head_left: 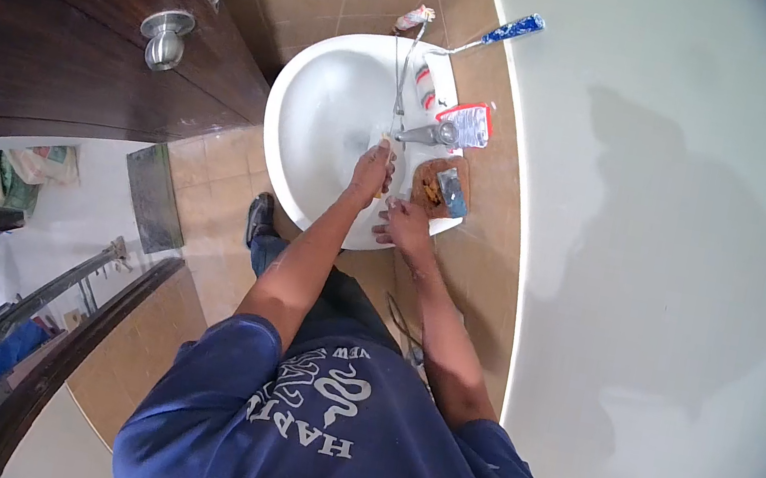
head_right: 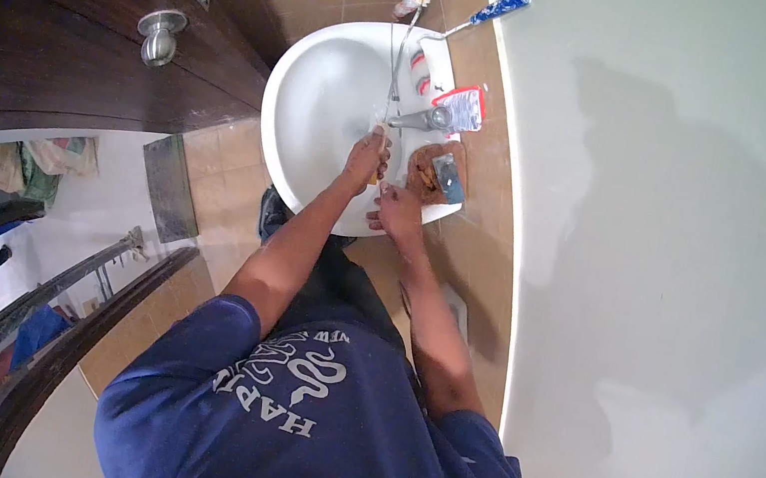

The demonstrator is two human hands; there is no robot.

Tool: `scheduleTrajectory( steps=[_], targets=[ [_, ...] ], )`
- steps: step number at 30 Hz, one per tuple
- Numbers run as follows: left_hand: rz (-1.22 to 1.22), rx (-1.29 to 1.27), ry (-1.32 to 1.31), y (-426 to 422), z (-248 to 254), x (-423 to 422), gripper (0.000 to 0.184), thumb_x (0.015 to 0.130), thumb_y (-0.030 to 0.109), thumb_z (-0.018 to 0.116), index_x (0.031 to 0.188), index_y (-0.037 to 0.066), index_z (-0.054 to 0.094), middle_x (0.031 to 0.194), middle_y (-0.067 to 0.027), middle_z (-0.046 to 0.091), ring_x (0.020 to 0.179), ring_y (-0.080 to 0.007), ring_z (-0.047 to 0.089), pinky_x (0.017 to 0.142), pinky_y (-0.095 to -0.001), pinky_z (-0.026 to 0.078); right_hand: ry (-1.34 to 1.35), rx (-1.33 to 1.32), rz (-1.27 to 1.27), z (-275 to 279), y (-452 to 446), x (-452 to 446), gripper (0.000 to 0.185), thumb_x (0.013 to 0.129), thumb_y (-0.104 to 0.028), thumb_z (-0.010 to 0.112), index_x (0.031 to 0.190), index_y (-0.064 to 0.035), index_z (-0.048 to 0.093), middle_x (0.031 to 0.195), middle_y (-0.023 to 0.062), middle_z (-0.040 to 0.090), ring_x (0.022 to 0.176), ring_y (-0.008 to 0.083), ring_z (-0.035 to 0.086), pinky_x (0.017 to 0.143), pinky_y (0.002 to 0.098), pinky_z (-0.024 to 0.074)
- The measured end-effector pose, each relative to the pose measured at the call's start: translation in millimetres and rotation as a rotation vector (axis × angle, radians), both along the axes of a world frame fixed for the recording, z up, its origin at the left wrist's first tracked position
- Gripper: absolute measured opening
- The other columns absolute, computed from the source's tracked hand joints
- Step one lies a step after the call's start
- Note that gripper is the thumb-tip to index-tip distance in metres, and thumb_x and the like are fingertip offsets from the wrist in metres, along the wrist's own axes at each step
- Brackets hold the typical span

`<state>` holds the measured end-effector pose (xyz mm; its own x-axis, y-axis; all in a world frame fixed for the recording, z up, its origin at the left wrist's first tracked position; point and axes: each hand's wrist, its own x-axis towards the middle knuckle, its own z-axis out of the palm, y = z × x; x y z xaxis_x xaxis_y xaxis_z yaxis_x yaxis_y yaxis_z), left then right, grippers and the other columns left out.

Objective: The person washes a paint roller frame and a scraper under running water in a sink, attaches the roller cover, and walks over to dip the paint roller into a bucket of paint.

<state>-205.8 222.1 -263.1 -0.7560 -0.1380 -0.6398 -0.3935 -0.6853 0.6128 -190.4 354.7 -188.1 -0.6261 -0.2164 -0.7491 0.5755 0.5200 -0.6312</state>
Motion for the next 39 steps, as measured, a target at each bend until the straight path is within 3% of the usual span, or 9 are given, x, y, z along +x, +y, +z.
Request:
scheduleTrajectory(
  steps=[2,5,8,14,23,26,29,35,39],
  targets=[
    [-0.046,-0.004,-0.056,-5.4,-6.2,-5.8,0.053,0.104,0.053,0.031,0.101,0.005,0.056,0.072,-0.0047,0.055,0.052,-0.0141,0.05,0.049,-0.0286,0.043,0.038,-0.02,0.046,26.7,18.3,-5.0,0.032,0.099,-0.027,0.055,0.121,-0.0043,0.06,0.108,0.0176,0.069,0.067,0.0258,0.069,0.06,0.0353,0.0563],
    [0.03,0.09,0.076,-1.4,-5.6,1.6,0.041,0.104,0.042,0.041,0.109,0.004,0.057,0.079,-0.0052,0.058,0.062,-0.0146,0.054,0.057,-0.0298,0.048,0.906,0.432,0.2,25.6,52.9,-17.7,0.035,0.091,-0.016,0.064,0.124,-0.0052,0.059,0.118,0.0182,0.064,0.08,0.0339,0.069,0.073,0.0396,0.0557],
    [0.065,0.09,0.121,5.3,-13.8,12.4,0.027,0.103,0.024,0.049,0.118,0.003,0.057,0.09,-0.0058,0.061,0.077,-0.0148,0.058,0.068,-0.032,0.051,1.072,0.705,0.283,41.6,54.5,-24.2,0.043,0.085,-0.014,0.071,0.125,-0.0048,0.059,0.118,0.0173,0.059,0.099,0.0368,0.063,0.085,0.042,0.0516],
    [-0.036,-0.194,0.275,11.1,-3.2,21.2,0.028,0.1,0.018,0.057,0.123,0.003,0.056,0.097,-0.0055,0.061,0.087,-0.0136,0.06,0.075,-0.03,0.053,0.873,0.74,0.302,36.4,51.4,-27.8,0.043,0.086,-0.018,0.07,0.125,-0.0026,0.058,0.119,0.0151,0.055,0.112,0.0345,0.054,0.094,0.0431,0.0474],
    [0.091,-0.018,-0.028,-2.1,15.5,11.0,0.047,0.1,0.047,0.052,0.112,0.004,0.064,0.077,-0.0037,0.058,0.057,-0.013,0.057,0.05,-0.0274,0.048,1.0,0.791,0.374,29.1,63.0,-42.9,0.026,0.088,-0.018,0.059,0.109,-0.0056,0.068,0.094,0.0184,0.068,0.083,0.0368,0.068,0.075,0.0487,0.0541],
    [0.049,-0.009,0.017,-18.1,8.0,19.3,0.04,0.101,0.038,0.053,0.115,0.002,0.063,0.082,-0.0046,0.06,0.065,-0.0128,0.061,0.056,-0.0277,0.051,1.069,0.77,0.219,44.5,58.9,-40.2,0.023,0.089,-0.017,0.057,0.104,-0.0048,0.07,0.09,0.0201,0.068,0.077,0.0377,0.068,0.07,0.0481,0.0544],
    [0.037,-0.109,0.109,-21.2,-16.4,30.6,0.035,0.099,0.025,0.054,0.125,0.002,0.059,0.089,-0.0048,0.061,0.075,-0.0128,0.063,0.062,-0.0279,0.053,1.072,0.628,0.207,63.7,33.5,-26.9,0.021,0.092,-0.018,0.057,0.1,-0.0018,0.067,0.083,0.0177,0.068,0.067,0.0316,0.069,0.062,0.0423,0.0545],
    [-0.041,-0.039,0.177,-39.5,36.2,61.2,0.047,0.091,0.006,0.056,0.138,0.007,0.052,0.107,-0.0033,0.062,0.083,-0.0128,0.064,0.063,-0.0275,0.051,0.208,-0.232,0.079,5.6,-18.0,-27.9,0.019,0.096,-0.018,0.059,0.099,0.0003,0.059,0.073,0.0067,0.062,0.059,0.0103,0.061,0.053,0.0258,0.048],
    [-0.045,-0.174,0.087,-54.3,28.3,74.6,0.056,0.088,0.003,0.061,0.142,0.009,0.049,0.107,-0.002,0.064,0.08,-0.0129,0.064,0.061,-0.0265,0.05,0.338,-0.313,0.12,-24.4,-38.3,-36.6,0.017,0.096,-0.018,0.058,0.099,-0.0009,0.059,0.074,0.0073,0.066,0.058,0.0119,0.061,0.056,0.0276,0.0482]
  ],
)
